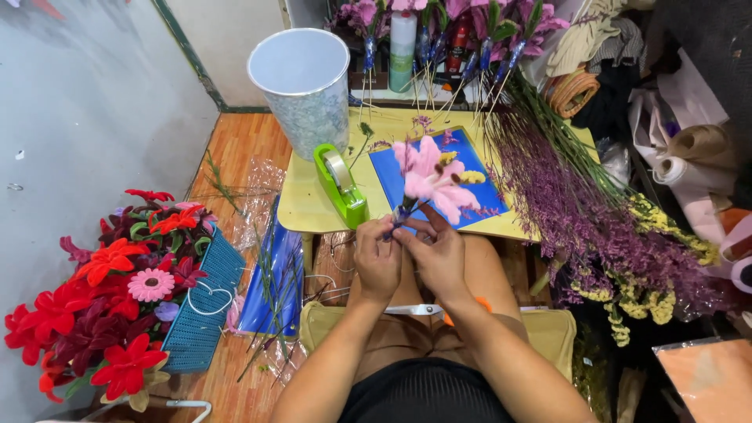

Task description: The person arranges artificial flowers on a blue mat, using orange scissors to trim the stems of purple and yellow flowers. They handle pink and red flowers, placing them into a white bucket and adjusting their positions on the mat.

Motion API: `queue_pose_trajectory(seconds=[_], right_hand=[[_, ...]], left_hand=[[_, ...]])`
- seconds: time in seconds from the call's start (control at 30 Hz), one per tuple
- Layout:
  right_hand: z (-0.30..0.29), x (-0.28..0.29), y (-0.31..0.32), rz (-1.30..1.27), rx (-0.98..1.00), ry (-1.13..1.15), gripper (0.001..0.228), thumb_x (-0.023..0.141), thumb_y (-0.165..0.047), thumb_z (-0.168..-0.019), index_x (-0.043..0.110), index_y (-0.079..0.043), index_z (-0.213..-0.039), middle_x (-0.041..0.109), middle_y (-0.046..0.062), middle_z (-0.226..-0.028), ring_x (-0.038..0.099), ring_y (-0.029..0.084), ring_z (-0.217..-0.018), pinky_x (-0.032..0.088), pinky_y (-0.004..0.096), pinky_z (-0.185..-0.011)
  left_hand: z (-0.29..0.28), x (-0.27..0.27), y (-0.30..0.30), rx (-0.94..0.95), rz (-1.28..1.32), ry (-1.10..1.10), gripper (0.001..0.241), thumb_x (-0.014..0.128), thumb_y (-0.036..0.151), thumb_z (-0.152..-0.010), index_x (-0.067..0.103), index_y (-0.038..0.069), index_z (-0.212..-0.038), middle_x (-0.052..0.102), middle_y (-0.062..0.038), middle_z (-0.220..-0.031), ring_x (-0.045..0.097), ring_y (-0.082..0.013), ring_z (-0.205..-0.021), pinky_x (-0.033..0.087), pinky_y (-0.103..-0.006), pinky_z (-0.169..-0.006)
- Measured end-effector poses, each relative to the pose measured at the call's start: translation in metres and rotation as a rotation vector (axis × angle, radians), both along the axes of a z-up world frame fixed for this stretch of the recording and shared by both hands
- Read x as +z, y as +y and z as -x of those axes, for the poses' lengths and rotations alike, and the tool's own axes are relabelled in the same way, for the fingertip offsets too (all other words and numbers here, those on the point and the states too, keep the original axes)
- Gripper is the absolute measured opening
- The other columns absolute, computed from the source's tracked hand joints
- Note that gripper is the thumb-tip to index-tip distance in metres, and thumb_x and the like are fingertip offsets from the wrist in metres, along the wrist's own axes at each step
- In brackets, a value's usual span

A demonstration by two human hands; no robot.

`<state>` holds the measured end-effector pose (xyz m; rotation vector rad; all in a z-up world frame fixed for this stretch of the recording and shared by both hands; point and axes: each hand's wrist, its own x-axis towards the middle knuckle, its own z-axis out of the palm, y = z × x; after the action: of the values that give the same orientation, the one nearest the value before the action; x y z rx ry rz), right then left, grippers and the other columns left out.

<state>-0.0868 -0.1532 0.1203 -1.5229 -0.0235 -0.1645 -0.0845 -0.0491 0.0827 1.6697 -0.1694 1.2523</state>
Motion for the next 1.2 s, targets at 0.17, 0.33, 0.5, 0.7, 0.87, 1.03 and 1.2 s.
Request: queue_pose_trajectory(seconds=[0.17, 0.33, 0.5, 0.7, 0.87, 1.03, 1.2], right_hand=[[-0.010, -0.018, 0.002, 0.132, -0.168, -0.009, 0.052, 0.098, -0.019, -0.070, 0.075, -0.009, -0.114, 0.077, 0.004, -0.081, 0.056, 0.005, -0.057, 0.047, 0.018, -0.054], [-0.017, -0.021, -0.014, 0.384, -0.176, -0.183, 0.032, 0.093, -0.034, -0.076, 0.077, -0.007, -0.074, 0.066, 0.008, -0.059, 0.059, 0.014, -0.051, 0.049, 0.026, -0.050], [-0.019, -0.025, -0.043, 0.424, -0.151, -0.214, 0.031, 0.091, -0.033, -0.076, 0.077, -0.006, -0.074, 0.066, 0.010, -0.060, 0.060, 0.017, -0.053, 0.049, 0.028, -0.051], [-0.012, -0.036, -0.069, 0.483, -0.105, -0.252, 0.029, 0.089, -0.031, -0.077, 0.077, -0.005, -0.075, 0.067, 0.012, -0.062, 0.061, 0.021, -0.056, 0.049, 0.031, -0.053], [-0.014, -0.038, -0.069, 0.528, -0.066, -0.280, 0.028, 0.087, -0.030, -0.078, 0.076, -0.004, -0.076, 0.067, 0.013, -0.063, 0.061, 0.023, -0.058, 0.049, 0.033, -0.054], [-0.012, -0.045, -0.075, 0.570, -0.031, -0.288, 0.027, 0.085, -0.029, -0.079, 0.076, -0.003, -0.076, 0.068, 0.014, -0.064, 0.062, 0.026, -0.060, 0.049, 0.035, -0.055], [-0.018, -0.048, -0.077, 0.616, 0.007, -0.338, 0.026, 0.082, -0.028, -0.080, 0.076, -0.002, -0.077, 0.068, 0.016, -0.065, 0.063, 0.030, -0.063, 0.049, 0.037, -0.056]], left_hand=[[-0.002, -0.012, -0.012, -0.055, 0.053, -0.043, 0.022, 0.075, -0.005, -0.084, 0.064, 0.003, -0.101, 0.071, -0.012, -0.103, 0.072, -0.0265, -0.094, 0.061, -0.0304, -0.075], [0.001, -0.024, -0.005, -0.336, 0.121, -0.030, 0.061, 0.077, -0.011, -0.077, 0.048, -0.008, -0.131, 0.065, -0.023, -0.118, 0.071, -0.0336, -0.104, 0.061, -0.0387, -0.090], [0.011, 0.004, 0.017, -0.700, 0.384, 0.126, 0.050, 0.063, 0.024, -0.096, 0.045, -0.001, -0.135, 0.059, -0.014, -0.122, 0.060, -0.0225, -0.113, 0.050, -0.0369, -0.099], [0.018, 0.076, 0.041, -0.645, 0.383, 0.191, 0.056, 0.071, 0.040, -0.092, 0.051, 0.005, -0.131, 0.057, -0.009, -0.120, 0.056, -0.0185, -0.109, 0.048, -0.0321, -0.094], [0.022, 0.087, 0.040, -0.605, 0.254, 0.335, 0.058, 0.080, 0.037, -0.087, 0.055, 0.006, -0.131, 0.063, -0.009, -0.118, 0.059, -0.0188, -0.105, 0.049, -0.0331, -0.088], [0.015, 0.105, 0.032, -0.741, 0.347, 0.425, 0.091, 0.079, 0.026, -0.088, 0.025, 0.003, -0.157, 0.049, -0.021, -0.144, 0.052, -0.0272, -0.120, 0.049, -0.0351, -0.093], [-0.009, 0.075, 0.035, -0.708, 0.396, 0.502, 0.015, 0.076, 0.012, -0.094, 0.074, 0.007, -0.108, 0.076, -0.008, -0.095, 0.072, -0.0107, -0.085, 0.058, -0.0252, -0.077]])
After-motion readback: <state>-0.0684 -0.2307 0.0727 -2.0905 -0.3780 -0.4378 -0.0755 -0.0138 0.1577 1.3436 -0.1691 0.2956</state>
